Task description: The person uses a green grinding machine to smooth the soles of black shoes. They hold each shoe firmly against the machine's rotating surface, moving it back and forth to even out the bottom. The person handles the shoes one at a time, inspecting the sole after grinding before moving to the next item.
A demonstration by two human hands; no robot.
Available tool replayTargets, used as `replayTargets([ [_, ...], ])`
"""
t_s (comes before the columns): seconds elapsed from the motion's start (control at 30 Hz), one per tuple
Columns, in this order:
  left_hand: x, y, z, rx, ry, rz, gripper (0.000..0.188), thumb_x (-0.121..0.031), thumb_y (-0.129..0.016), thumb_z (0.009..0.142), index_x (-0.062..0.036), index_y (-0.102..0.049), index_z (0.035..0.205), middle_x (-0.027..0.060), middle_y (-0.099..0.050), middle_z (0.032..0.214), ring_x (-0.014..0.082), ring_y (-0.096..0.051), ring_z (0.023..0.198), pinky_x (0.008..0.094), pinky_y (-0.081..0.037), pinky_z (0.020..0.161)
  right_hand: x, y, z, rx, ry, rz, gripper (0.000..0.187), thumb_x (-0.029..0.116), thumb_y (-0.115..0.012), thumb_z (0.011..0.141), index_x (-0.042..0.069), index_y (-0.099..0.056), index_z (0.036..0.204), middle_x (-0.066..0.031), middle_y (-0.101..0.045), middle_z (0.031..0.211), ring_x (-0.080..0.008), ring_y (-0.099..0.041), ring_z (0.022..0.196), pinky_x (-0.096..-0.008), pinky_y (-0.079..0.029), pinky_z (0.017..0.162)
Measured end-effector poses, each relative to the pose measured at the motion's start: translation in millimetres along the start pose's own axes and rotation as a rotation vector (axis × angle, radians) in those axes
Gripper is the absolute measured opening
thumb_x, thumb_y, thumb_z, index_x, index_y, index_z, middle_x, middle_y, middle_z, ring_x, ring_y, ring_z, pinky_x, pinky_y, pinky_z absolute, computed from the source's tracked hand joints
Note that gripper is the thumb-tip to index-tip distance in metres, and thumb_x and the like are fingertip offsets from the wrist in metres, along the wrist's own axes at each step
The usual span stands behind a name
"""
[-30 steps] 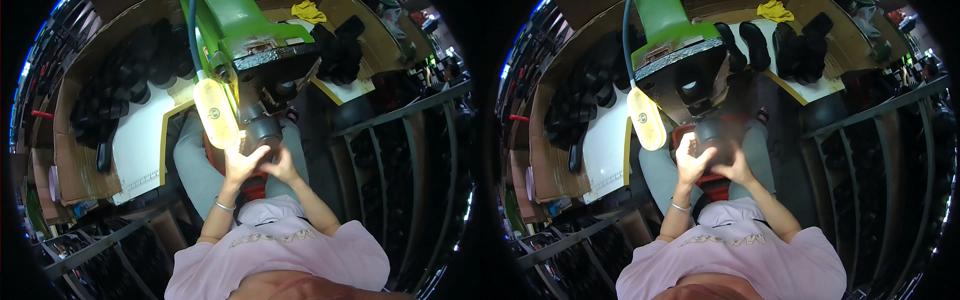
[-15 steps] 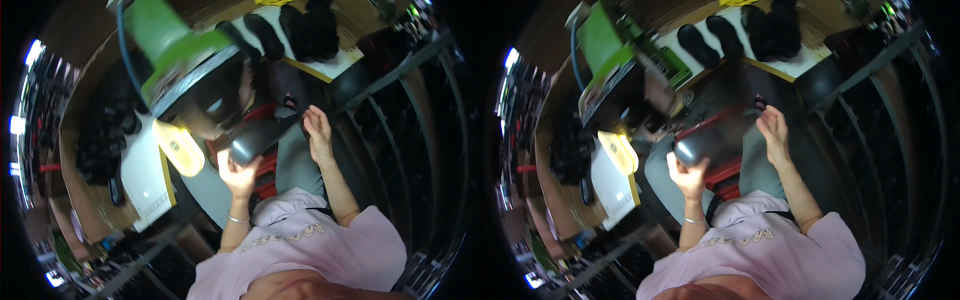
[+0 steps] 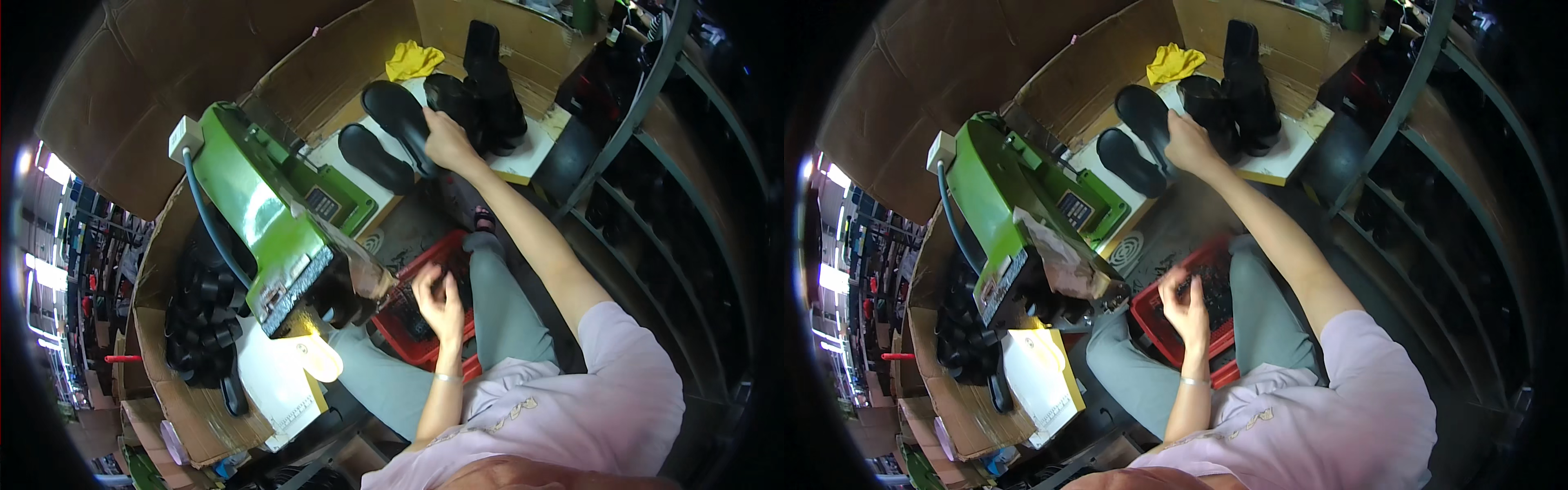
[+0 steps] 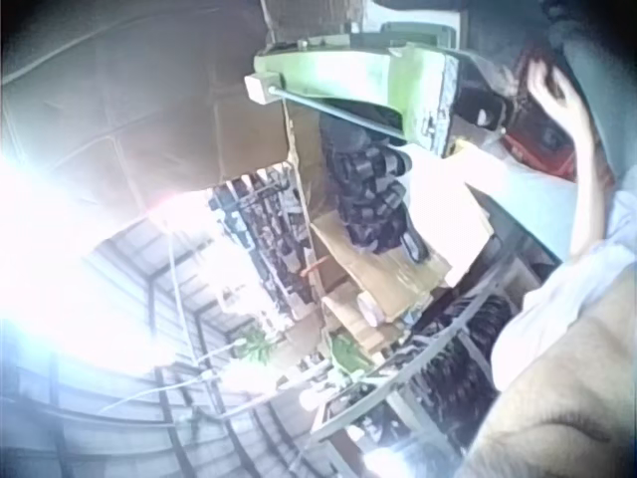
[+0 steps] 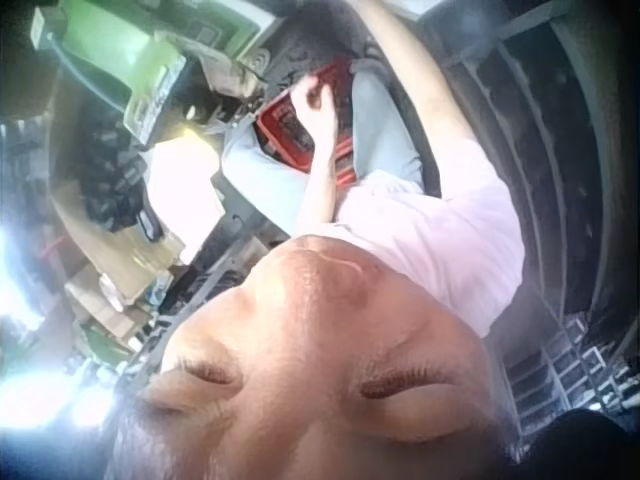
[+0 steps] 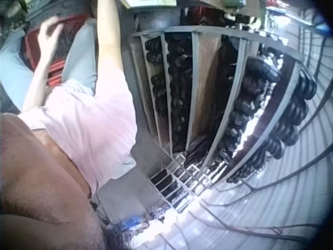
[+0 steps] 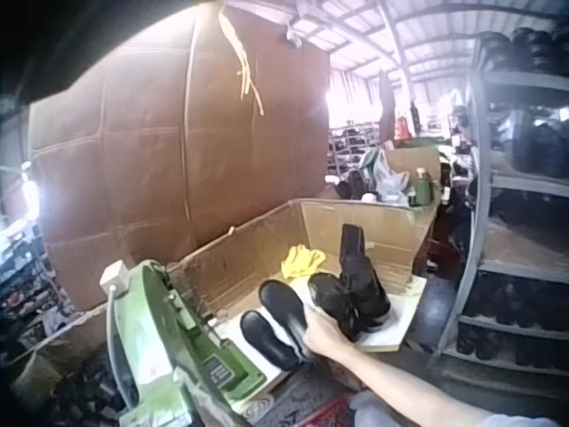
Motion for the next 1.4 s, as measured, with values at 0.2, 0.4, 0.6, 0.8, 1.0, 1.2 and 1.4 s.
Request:
replayTargets([
  [0.2,53.4,140.9,-13.9,-0.096,0.165,0.209,0.006,-0.001,-0.069,0.084,-0.0024,-0.065,0.089,0.0092,-0.063,0.102,0.0152,-0.061,0.091,0.0283,-0.053,0.076,-39.5,-74.8,78.6,0.272,0.043,-0.344,0.019,0.002,-0.055,0.077,-0.005,-0.069,0.089,-0.0291,-0.066,0.100,-0.0428,-0.064,0.098,-0.0499,-0.052,0.083],
  [0.4,-69.3,252.7,87.7,-0.372,-0.276,0.558,0.005,0.005,-0.063,0.084,0.0011,-0.061,0.086,0.0089,-0.060,0.087,0.0201,-0.058,0.075,0.0320,-0.046,0.065,-62.7,-81.4,67.8,0.314,0.020,-0.514,0.021,0.012,-0.057,0.079,0.001,-0.067,0.094,-0.0263,-0.066,0.101,-0.0429,-0.065,0.096,-0.0520,-0.052,0.082],
  [0.6,-166.8,240.7,195.6,-0.393,-0.724,0.932,0.043,0.013,-0.057,0.072,-0.0061,-0.065,0.110,0.0141,-0.060,0.120,0.0349,-0.054,0.113,0.0399,-0.041,0.100,-52.9,-59.2,45.4,0.289,-0.058,-0.425,0.051,0.010,-0.061,0.082,-0.011,-0.046,0.126,-0.0346,-0.059,0.112,-0.0466,-0.058,0.108,-0.0488,-0.047,0.092],
  [0.8,-138.7,256.7,282.2,-0.175,-0.713,1.400,0.044,0.012,-0.059,0.067,-0.0094,-0.067,0.105,0.0052,-0.065,0.113,0.0271,-0.054,0.117,0.0437,-0.040,0.104,-35.1,-40.2,-6.0,-0.049,0.399,-0.182,0.054,0.002,-0.059,0.086,-0.011,-0.039,0.135,-0.0301,-0.050,0.126,-0.0438,-0.047,0.120,-0.0450,-0.037,0.104],
  [1.0,-226.1,282.0,128.6,-0.550,-0.944,0.964,0.040,0.014,-0.059,0.070,-0.0028,-0.067,0.105,0.0136,-0.069,0.099,0.0331,-0.066,0.091,0.0386,-0.053,0.082,0.3,-19.0,-124.8,0.142,0.350,0.030,0.042,-0.002,-0.062,0.082,-0.007,-0.052,0.123,-0.0247,-0.057,0.118,-0.0362,-0.057,0.108,-0.0427,-0.046,0.092],
  [1.2,-116.3,332.4,-70.6,-0.904,-0.143,-0.086,0.030,0.004,-0.061,0.085,0.0090,-0.059,0.114,0.0150,-0.065,0.104,0.0238,-0.065,0.092,0.0322,-0.053,0.082,16.1,-127.3,-294.6,0.947,-0.277,0.965,0.057,0.006,-0.074,0.081,0.000,-0.050,0.132,-0.0158,-0.059,0.125,-0.0230,-0.058,0.114,-0.0345,-0.051,0.090],
  [1.4,15.6,238.6,-147.4,-0.382,0.816,-0.661,0.049,0.006,-0.057,0.077,0.0069,-0.053,0.126,0.0174,-0.063,0.114,0.0266,-0.064,0.100,0.0378,-0.055,0.086,64.0,-153.6,-346.3,1.107,-0.423,1.801,0.113,0.026,-0.089,0.066,0.002,-0.018,0.150,-0.0168,-0.047,0.139,-0.0278,-0.044,0.131,-0.0438,-0.042,0.105],
])
Point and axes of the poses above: each hand's wrist, its own z-axis towards the middle knuckle, its own y-axis out of the back of the hand, x = y × z, the point moved 8 cm from there along z, towards the middle knuckle
